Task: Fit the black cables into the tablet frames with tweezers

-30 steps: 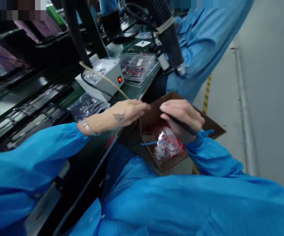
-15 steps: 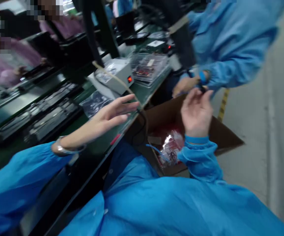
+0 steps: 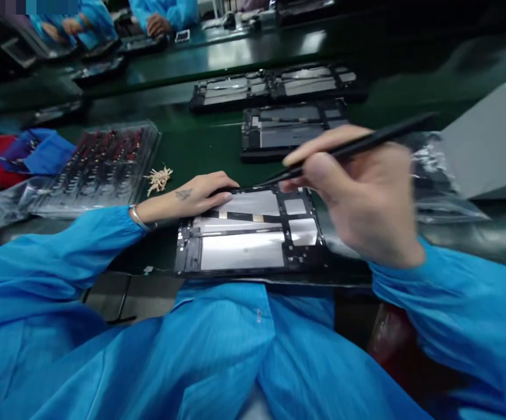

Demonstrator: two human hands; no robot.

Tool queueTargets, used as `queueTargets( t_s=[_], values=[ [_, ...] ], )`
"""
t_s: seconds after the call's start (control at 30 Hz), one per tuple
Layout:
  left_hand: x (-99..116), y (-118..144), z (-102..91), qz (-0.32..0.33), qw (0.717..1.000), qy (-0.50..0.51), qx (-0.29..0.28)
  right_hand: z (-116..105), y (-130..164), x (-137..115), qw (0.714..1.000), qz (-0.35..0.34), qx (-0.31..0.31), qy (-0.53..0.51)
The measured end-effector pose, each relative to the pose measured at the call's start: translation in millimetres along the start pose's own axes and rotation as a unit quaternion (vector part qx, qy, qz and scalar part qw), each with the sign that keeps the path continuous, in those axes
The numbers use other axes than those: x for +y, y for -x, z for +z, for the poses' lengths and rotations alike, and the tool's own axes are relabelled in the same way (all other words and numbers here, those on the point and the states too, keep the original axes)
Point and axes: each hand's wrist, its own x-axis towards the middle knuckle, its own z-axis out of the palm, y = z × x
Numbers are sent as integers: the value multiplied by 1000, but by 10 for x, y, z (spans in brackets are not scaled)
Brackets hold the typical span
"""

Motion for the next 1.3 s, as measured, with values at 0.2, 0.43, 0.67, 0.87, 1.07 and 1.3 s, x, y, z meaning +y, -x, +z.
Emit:
queueTargets(
  t_s=[0.2, 0.43, 0.67, 0.87, 1.07, 1.3],
  values=[
    [40, 41, 198, 33, 999, 27, 8, 357, -236, 375, 986, 48, -119, 108],
    [121, 76, 139, 6, 999, 53, 10, 214, -150, 316, 959, 95, -145, 223],
    [142, 74, 142, 6, 999, 47, 20, 302, -169, 192, 938, 80, -176, 287],
    [120, 64, 165, 11, 999, 40, 24, 316, -194, 168, 934, 75, -186, 296],
    [123, 71, 163, 14, 999, 41, 23, 295, -203, 150, 938, 113, -172, 278],
    [132, 69, 163, 10, 999, 38, 22, 294, -195, 160, 938, 87, -181, 281]
  ],
)
